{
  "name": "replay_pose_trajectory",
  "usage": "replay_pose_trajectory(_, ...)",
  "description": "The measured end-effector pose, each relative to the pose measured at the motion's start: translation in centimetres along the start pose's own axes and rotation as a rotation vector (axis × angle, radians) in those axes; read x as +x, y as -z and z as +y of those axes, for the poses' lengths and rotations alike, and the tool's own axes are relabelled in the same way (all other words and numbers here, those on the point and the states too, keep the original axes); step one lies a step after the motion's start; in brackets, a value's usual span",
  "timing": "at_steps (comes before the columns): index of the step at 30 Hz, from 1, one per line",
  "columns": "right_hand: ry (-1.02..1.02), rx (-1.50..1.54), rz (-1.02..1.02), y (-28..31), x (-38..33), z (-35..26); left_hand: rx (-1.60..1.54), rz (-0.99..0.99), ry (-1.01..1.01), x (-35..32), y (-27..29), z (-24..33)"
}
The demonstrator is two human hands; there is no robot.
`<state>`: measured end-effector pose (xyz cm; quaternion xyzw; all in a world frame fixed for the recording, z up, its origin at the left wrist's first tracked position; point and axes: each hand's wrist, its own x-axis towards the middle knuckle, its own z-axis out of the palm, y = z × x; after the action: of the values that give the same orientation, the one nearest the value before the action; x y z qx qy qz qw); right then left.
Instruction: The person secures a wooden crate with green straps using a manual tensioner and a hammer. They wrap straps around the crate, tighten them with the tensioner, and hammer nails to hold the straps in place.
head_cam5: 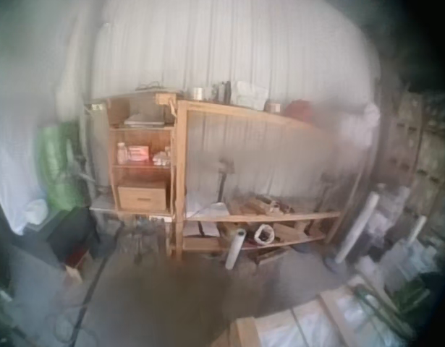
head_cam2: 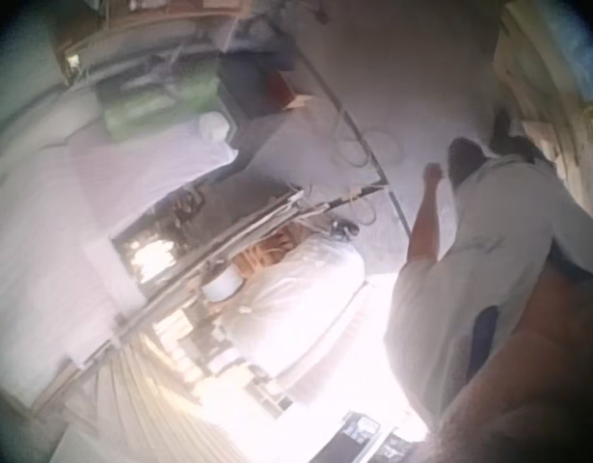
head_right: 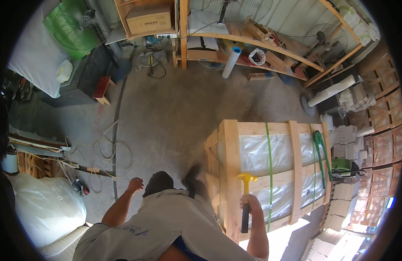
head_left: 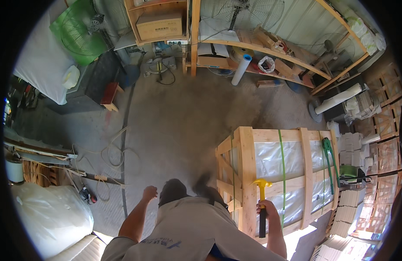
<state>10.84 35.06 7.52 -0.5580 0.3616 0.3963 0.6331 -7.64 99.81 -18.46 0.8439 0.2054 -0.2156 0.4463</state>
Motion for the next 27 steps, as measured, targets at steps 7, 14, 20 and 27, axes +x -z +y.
replay_pose_trajectory(7,-0.026,0.577,-0.366,-6.0,2.9,-4.7,-0.258,-0.037,0.540,6.5,3.9,9.1)
replay_pose_trajectory(14,0.286,-0.041,0.289,-20.3,3.5,-24.4,-0.267,-0.196,0.418,23.5,10.5,10.0)
replay_pose_trajectory(20,0.328,-0.274,0.249,-24.5,12.0,-38.0,-0.505,-0.077,0.434,36.4,19.2,19.8)
replay_pose_trajectory(27,-0.041,-1.056,0.190,-22.3,29.1,-38.9,-0.438,-0.075,0.559,37.9,21.0,23.6)
